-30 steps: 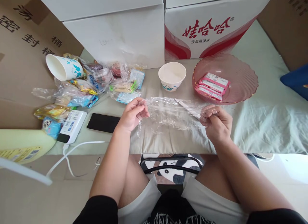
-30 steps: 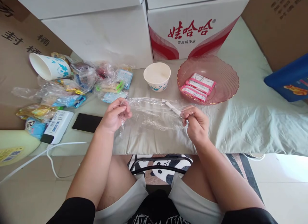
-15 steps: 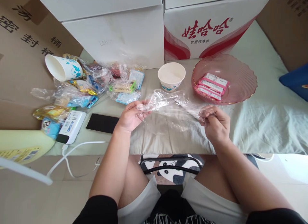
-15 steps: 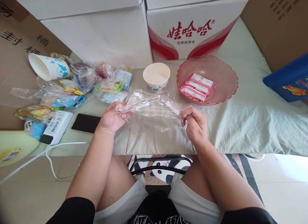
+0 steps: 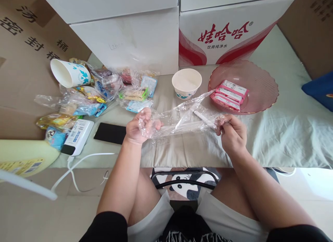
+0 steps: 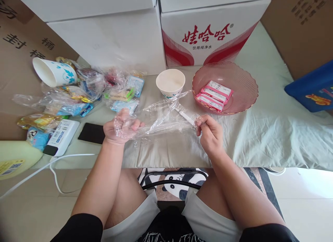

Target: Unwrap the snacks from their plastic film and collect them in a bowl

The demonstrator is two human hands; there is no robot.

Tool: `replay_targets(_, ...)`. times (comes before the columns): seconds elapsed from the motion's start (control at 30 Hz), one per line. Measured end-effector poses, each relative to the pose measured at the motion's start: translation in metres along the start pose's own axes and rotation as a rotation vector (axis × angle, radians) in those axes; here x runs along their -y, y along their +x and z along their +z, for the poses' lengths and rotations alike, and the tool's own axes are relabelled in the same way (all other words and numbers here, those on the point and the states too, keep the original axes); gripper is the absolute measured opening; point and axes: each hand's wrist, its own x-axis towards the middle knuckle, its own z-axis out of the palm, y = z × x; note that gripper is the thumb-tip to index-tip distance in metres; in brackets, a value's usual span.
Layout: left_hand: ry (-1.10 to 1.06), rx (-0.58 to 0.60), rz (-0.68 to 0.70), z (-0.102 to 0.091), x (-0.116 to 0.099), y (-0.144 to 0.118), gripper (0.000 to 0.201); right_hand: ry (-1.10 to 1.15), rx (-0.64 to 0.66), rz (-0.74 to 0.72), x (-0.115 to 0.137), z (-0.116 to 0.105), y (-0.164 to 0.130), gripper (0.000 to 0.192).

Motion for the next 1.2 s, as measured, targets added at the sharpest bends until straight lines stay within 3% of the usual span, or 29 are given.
replay_targets(0.17, 0.0, 0.121, -0.043, 0.0, -0.001, 0.002, 0.02, 0.008, -0.024, 0.01, -0.002, 0.0, 0.001, 0.013)
replay_targets(0.4, 0.19, 0.172, -0.272, 0.0, 0.0, 0.003, 0.055, 0.01, -0.031, 0.034, -0.002, 0.0, 0.002, 0.014)
replay_targets(0.53, 0.247, 0.228, -0.331, 0.003, -0.001, 0.001, 0.043, 0.033, -0.033, 0.03, -0.002, 0.0, 0.003, 0.015)
replay_targets(0.67, 0.16, 0.227, -0.308, 0.004, -0.004, -0.001, 0.035, 0.035, -0.047, 0.036, -0.002, 0.0, 0.002, 0.014)
replay_targets(0.87, 0.133, 0.134, -0.252, 0.0, -0.001, 0.002, 0.038, 0.041, -0.041, 0.049, -0.004, -0.001, 0.002, 0.015)
replay_targets(1.0, 0.143, 0.189, -0.283, -0.005, 0.003, 0.003, 0.046, 0.012, -0.041, 0.061, -0.004, -0.001, 0.003, 0.014)
replay_targets(1.2, 0.19, 0.25, -0.223, -0.009, 0.009, 0.005, 0.053, 0.001, -0.044, 0.065, -0.003, -0.001, 0.002, 0.013)
